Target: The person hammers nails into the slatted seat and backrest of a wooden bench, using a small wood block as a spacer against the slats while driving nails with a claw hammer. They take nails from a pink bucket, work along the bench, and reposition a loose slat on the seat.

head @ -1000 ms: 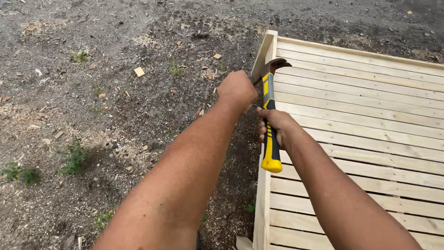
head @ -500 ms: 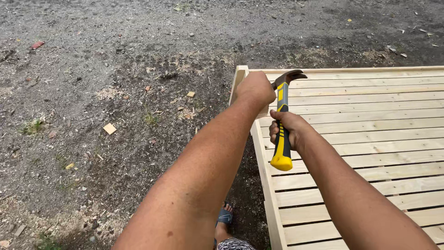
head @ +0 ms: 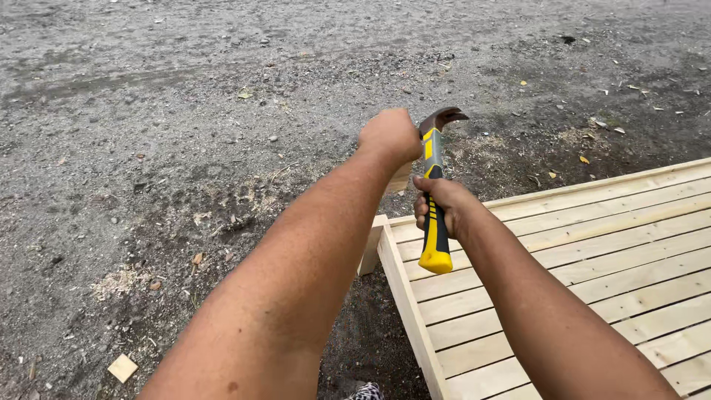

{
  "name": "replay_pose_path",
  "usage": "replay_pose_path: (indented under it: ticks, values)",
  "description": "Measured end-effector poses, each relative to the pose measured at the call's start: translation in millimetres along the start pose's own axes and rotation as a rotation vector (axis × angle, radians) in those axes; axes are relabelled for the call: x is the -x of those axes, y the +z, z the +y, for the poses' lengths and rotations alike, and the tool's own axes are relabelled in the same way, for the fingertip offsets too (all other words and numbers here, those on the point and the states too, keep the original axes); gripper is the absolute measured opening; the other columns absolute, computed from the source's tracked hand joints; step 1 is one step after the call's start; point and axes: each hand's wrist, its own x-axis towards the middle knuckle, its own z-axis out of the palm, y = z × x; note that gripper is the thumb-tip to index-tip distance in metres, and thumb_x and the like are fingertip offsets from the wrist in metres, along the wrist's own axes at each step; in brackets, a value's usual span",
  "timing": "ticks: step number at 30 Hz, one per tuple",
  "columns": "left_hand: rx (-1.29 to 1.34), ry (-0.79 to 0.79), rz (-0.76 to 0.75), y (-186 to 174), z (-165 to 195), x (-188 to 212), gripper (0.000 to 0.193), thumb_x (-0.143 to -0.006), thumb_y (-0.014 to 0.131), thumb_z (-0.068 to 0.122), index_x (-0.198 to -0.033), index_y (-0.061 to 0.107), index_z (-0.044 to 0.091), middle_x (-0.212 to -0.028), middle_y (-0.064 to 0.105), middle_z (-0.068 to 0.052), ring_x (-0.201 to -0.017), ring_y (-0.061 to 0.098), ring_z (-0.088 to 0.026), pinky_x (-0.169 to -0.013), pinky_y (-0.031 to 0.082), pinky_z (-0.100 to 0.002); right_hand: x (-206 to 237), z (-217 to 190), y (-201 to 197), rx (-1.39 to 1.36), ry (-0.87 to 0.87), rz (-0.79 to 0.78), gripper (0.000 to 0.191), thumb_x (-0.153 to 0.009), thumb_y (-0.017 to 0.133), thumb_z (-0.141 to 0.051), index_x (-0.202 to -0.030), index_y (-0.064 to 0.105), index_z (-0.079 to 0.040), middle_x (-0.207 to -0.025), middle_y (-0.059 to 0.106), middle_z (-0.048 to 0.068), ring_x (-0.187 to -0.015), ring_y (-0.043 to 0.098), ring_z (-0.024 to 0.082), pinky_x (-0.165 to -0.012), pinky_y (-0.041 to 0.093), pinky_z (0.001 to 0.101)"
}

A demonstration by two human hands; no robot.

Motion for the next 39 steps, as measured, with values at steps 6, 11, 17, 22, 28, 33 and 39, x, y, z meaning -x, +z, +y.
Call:
replay_pose_path:
  ticks: [6, 11, 17, 22, 28, 33, 39]
  values:
    - [-0.03, 0.087, -0.133, 8.3, -23.8, -188.8, 0.039, -0.079, 0.078, 0.027, -0.113, 0.071, 0.011, -0.117, 0.073, -0.013, -0.109, 0.071, -0.03, -0.093, 0.059, -0.044, -129.7, -81.1, 30.1, -0.042, -0.045, 0.173, 0.028, -0.1, 0.062, -0.029, -0.084, 0.047, -0.012, -0.057, 0.045, -0.001, -0.042, 0.044, 0.011, -0.04, 0.041, 0.0312]
    - [-0.041, 0.229, -0.211, 42.2, -2.9, -317.4, 0.034, -0.08, 0.076, 0.026, -0.11, 0.075, 0.01, -0.115, 0.074, -0.015, -0.108, 0.072, -0.033, -0.093, 0.058, -0.044, -212.3, -154.6, 12.4, -0.09, -0.064, 0.33, 0.021, -0.1, 0.062, -0.023, -0.087, 0.051, -0.01, -0.059, 0.049, -0.001, -0.043, 0.046, 0.01, -0.04, 0.043, 0.0309]
    - [-0.006, 0.416, -0.238, 113.4, 55.4, -468.1, 0.031, -0.082, 0.073, 0.025, -0.109, 0.077, 0.011, -0.113, 0.074, -0.016, -0.106, 0.072, -0.034, -0.091, 0.059, -0.045, -336.1, -250.0, -68.9, -0.208, -0.129, 0.397, 0.028, -0.099, 0.063, -0.027, -0.083, 0.045, -0.013, -0.058, 0.046, -0.001, -0.042, 0.045, 0.012, -0.04, 0.045, 0.0326]
    - [-0.047, 0.431, -0.398, 158.7, 108.7, -566.3, 0.038, -0.077, 0.079, 0.027, -0.11, 0.075, 0.008, -0.114, 0.073, -0.016, -0.108, 0.072, -0.031, -0.093, 0.059, -0.044, -405.6, -304.6, -145.0, -0.345, -0.089, 0.486, 0.031, -0.099, 0.064, -0.03, -0.082, 0.045, -0.012, -0.058, 0.044, 0.0, -0.042, 0.045, 0.013, -0.039, 0.044, 0.0335]
    - [-0.012, 0.562, -0.501, 216.3, 202.3, -664.8, 0.037, -0.077, 0.08, 0.028, -0.109, 0.077, 0.01, -0.113, 0.075, -0.014, -0.107, 0.072, -0.03, -0.094, 0.058, -0.042, -446.0, -352.0, -226.8, -0.436, -0.107, 0.581, 0.032, -0.098, 0.066, -0.03, -0.08, 0.046, -0.012, -0.058, 0.046, 0.0, -0.044, 0.045, 0.013, -0.041, 0.045, 0.0334]
    - [-0.004, 0.74, -0.585, 278.2, 299.7, -732.5, 0.035, -0.078, 0.077, 0.023, -0.111, 0.076, 0.012, -0.112, 0.076, -0.012, -0.106, 0.074, -0.03, -0.091, 0.06, -0.041, -468.5, -404.4, -292.5, -0.48, -0.094, 0.75, 0.036, -0.098, 0.066, -0.03, -0.076, 0.046, -0.01, -0.057, 0.047, 0.002, -0.043, 0.046, 0.014, -0.04, 0.045, 0.0338]
    - [-0.043, 0.903, -0.66, 341.5, 437.6, -793.6, 0.036, -0.084, 0.078, 0.032, -0.114, 0.076, 0.011, -0.119, 0.074, -0.012, -0.115, 0.07, -0.03, -0.096, 0.059, -0.04, -469.3, -480.2, -392.8, -0.579, -0.113, 0.924, 0.037, -0.099, 0.066, -0.031, -0.074, 0.047, -0.013, -0.057, 0.045, 0.0, -0.044, 0.045, 0.012, -0.04, 0.043, 0.0309]
